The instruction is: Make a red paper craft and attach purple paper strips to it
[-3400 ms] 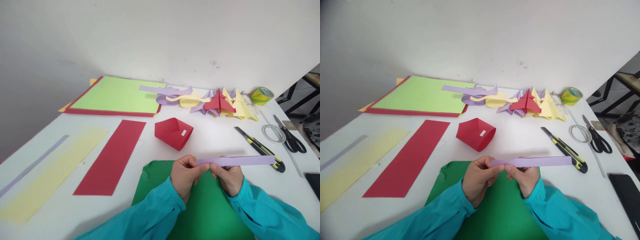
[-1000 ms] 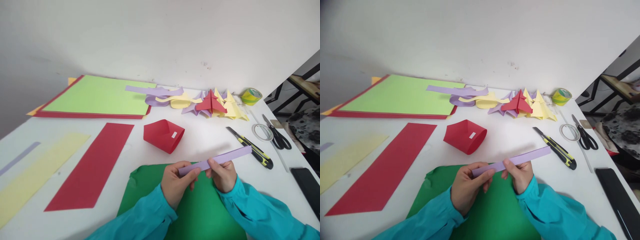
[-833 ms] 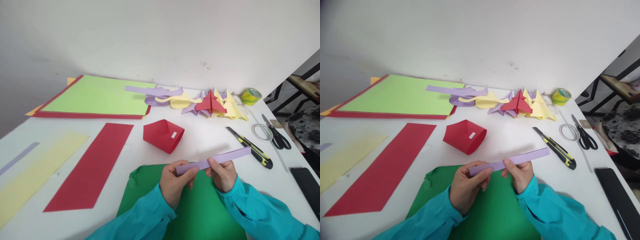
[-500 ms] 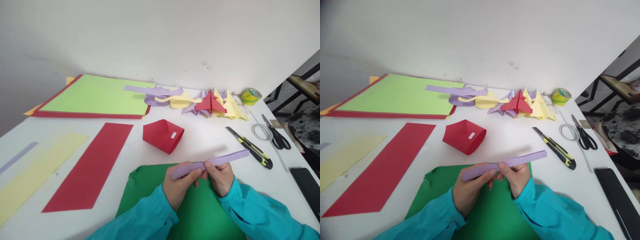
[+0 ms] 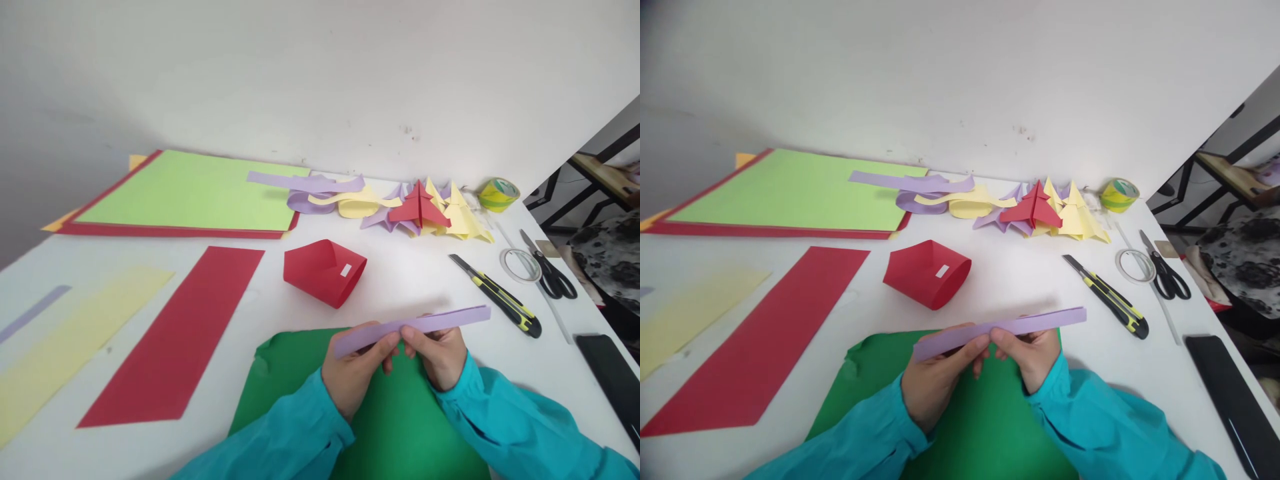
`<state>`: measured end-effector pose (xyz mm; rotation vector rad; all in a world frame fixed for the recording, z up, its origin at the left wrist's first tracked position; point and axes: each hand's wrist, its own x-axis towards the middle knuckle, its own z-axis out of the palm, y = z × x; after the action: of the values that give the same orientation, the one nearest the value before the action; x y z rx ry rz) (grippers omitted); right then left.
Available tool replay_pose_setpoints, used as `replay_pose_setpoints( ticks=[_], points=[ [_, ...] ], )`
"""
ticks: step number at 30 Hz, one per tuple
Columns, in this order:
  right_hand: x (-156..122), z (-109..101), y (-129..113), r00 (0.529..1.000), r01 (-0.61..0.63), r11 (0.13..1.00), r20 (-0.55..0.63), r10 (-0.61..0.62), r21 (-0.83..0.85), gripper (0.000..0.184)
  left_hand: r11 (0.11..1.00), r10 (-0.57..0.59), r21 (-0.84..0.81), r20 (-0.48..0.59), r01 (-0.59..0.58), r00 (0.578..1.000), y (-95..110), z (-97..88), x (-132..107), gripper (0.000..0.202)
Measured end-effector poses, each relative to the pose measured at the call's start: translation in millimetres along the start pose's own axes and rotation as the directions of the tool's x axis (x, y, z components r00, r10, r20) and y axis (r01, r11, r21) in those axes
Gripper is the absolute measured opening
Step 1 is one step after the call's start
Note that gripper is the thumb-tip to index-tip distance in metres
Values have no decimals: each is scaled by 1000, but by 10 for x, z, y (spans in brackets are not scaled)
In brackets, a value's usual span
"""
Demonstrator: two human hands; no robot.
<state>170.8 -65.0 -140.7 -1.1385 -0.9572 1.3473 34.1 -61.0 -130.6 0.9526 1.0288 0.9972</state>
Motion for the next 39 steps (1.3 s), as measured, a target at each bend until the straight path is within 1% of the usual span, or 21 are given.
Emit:
replay_pose_setpoints(
  ticks=[3, 8, 12, 14, 18, 20, 23, 25, 28, 31, 35, 39],
  points=[
    [20, -12, 1, 1000, -11, 1000, -14, 11, 24, 28, 1000, -12, -6, -47, 12, 999, 1, 7, -16, 27],
    [30, -5, -40, 994, -4, 998, -104, 11, 69, 27, 999, -34, -24, -99, 32, 994, 42, 22, -37, 27],
    [37, -16, -105, 981, -46, 993, -184, 66, 107, 26, 999, -48, -18, -96, 46, 994, 21, -11, -19, 29],
    [44, -31, -129, 978, -42, 993, -200, 63, 109, 25, 999, -50, -21, -73, 49, 996, -2, -28, -7, 29],
    [44, -53, -118, 982, -11, 997, -189, 26, 81, 26, 997, -67, -55, -78, 63, 995, 9, -28, 6, 28],
    [31, -54, -84, 987, -21, 998, -158, 31, 63, 25, 998, -65, -5, -45, 65, 997, 56, -18, 5, 28],
    [-2, -38, -25, 996, -26, 999, -84, 29, 34, 27, 992, -58, 117, 37, 53, 998, 141, -3, -9, 27],
    [-23, -19, -2, 999, -15, 1000, -48, 16, 24, 29, 989, -65, 133, 35, 60, 997, 172, 6, -24, 27],
    [-40, 8, -5, 999, -14, 1000, -40, 15, 25, 30, 991, -90, 104, 1, 90, 996, 159, 14, -42, 27],
    [-40, 24, -34, 997, -24, 999, -72, 27, 39, 31, 991, -108, 80, -39, 110, 993, 110, 18, -48, 30],
    [-27, 23, -75, 986, -55, 997, -153, 62, 46, 32, 991, -117, 62, -74, 122, 990, 74, 19, -51, 33],
    [10, -27, -110, 971, -45, 999, -233, 46, 9, 30, 990, -121, 66, -87, 127, 989, 85, 8, -56, 35]
  ],
)
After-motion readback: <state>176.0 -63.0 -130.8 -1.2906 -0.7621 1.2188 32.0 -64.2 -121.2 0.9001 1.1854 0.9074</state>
